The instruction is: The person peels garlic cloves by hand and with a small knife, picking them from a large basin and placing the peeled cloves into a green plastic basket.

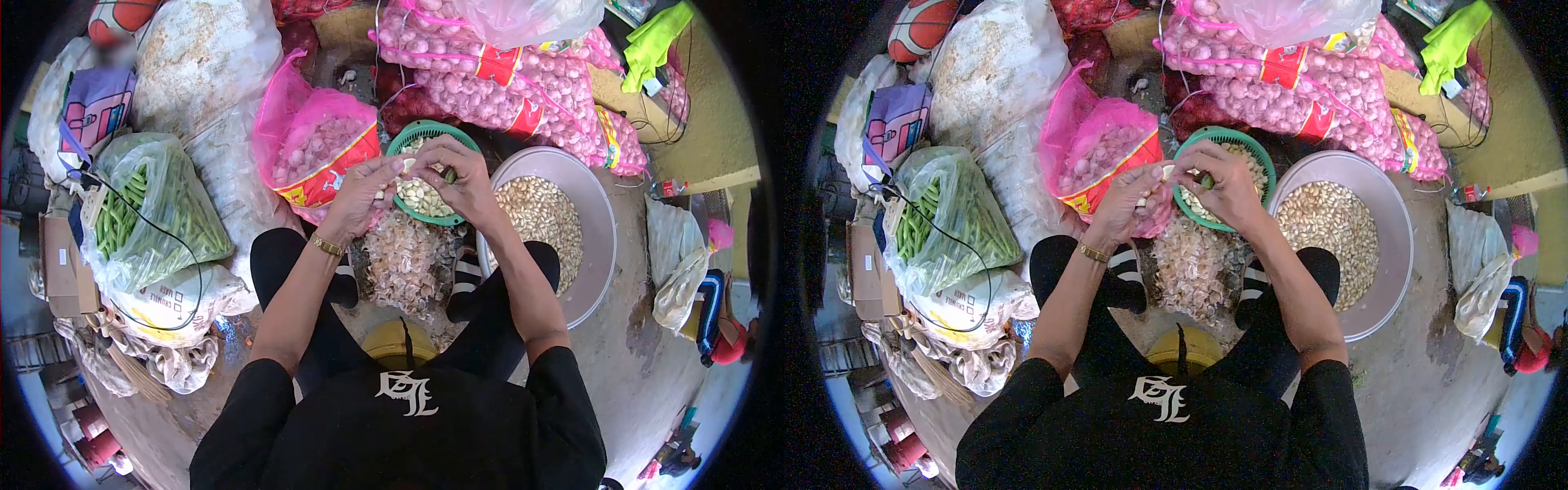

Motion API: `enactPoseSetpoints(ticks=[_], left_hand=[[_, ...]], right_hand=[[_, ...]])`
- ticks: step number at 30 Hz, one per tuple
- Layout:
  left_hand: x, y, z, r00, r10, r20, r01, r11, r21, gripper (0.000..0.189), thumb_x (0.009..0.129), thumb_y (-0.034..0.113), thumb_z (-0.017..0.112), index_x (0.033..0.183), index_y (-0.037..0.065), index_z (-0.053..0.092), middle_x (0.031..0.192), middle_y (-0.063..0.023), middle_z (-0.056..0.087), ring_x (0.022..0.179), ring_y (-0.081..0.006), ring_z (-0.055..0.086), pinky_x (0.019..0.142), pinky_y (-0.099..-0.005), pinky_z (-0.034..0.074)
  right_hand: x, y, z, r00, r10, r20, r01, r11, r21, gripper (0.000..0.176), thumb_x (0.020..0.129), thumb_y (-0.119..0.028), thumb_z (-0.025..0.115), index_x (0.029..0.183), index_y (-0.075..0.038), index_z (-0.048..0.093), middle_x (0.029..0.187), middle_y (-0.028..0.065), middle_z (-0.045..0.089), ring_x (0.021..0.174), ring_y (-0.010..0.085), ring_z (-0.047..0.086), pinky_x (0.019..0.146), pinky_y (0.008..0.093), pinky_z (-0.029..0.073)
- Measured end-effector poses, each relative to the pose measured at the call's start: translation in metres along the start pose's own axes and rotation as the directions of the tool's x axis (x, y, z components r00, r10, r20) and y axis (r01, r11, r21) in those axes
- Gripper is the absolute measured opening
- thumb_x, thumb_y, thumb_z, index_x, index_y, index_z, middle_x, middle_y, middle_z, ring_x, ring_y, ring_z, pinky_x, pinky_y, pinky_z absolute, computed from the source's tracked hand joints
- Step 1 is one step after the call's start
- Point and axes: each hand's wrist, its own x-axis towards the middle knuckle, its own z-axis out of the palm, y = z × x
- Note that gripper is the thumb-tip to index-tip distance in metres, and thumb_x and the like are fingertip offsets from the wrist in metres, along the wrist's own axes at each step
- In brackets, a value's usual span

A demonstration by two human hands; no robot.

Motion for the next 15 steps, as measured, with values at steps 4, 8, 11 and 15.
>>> enactPoseSetpoints(ticks=[4, 8, 11, 15], left_hand=[[-0.001, 0.003, 0.003, 1.000, 0.002, -0.024, -0.002, 1.000, -0.001, 0.028, 0.095, 0.023, 0.061, 0.114, 0.003, 0.065, 0.084, -0.0011, 0.064, 0.054, -0.0008, 0.044, 0.043, -0.0153, 0.030], [0.001, 0.000, 0.002, 1.000, 0.007, -0.007, -0.007, 1.000, -0.015, 0.027, 0.096, 0.024, 0.061, 0.111, 0.003, 0.065, 0.081, 0.0000, 0.062, 0.053, -0.0007, 0.044, 0.042, -0.0150, 0.029], [0.003, -0.001, 0.001, 1.000, -0.002, -0.021, 0.001, 1.000, -0.029, 0.026, 0.096, 0.023, 0.060, 0.112, 0.003, 0.063, 0.079, 0.0007, 0.061, 0.052, -0.0007, 0.044, 0.041, -0.0148, 0.030], [0.000, 0.009, 0.006, 0.995, -0.077, 0.064, 0.079, 0.996, -0.032, 0.027, 0.095, 0.018, 0.058, 0.118, 0.003, 0.059, 0.083, -0.0009, 0.062, 0.052, -0.0014, 0.045, 0.041, -0.0147, 0.031]], right_hand=[[-0.002, -0.001, 0.001, 1.000, 0.007, 0.023, -0.006, 0.998, -0.056, 0.026, 0.070, 0.004, 0.071, 0.094, -0.004, 0.061, 0.098, 0.0102, 0.061, 0.087, 0.0279, 0.064, 0.071, 0.0338, 0.052], [-0.004, 0.000, 0.003, 0.999, -0.016, 0.036, 0.021, 0.991, -0.134, 0.033, 0.066, 0.004, 0.070, 0.095, -0.005, 0.058, 0.101, 0.0100, 0.058, 0.087, 0.0299, 0.064, 0.070, 0.0354, 0.052], [-0.003, -0.005, -0.001, 0.995, -0.027, 0.091, 0.048, 0.969, -0.240, 0.039, 0.064, 0.003, 0.070, 0.098, -0.006, 0.054, 0.103, 0.0098, 0.057, 0.087, 0.0310, 0.063, 0.068, 0.0369, 0.052], [-0.004, -0.005, -0.003, 0.986, -0.079, 0.150, 0.119, 0.952, -0.283, 0.044, 0.063, 0.002, 0.069, 0.102, -0.007, 0.052, 0.106, 0.0091, 0.056, 0.087, 0.0313, 0.063, 0.065, 0.0382, 0.052]])
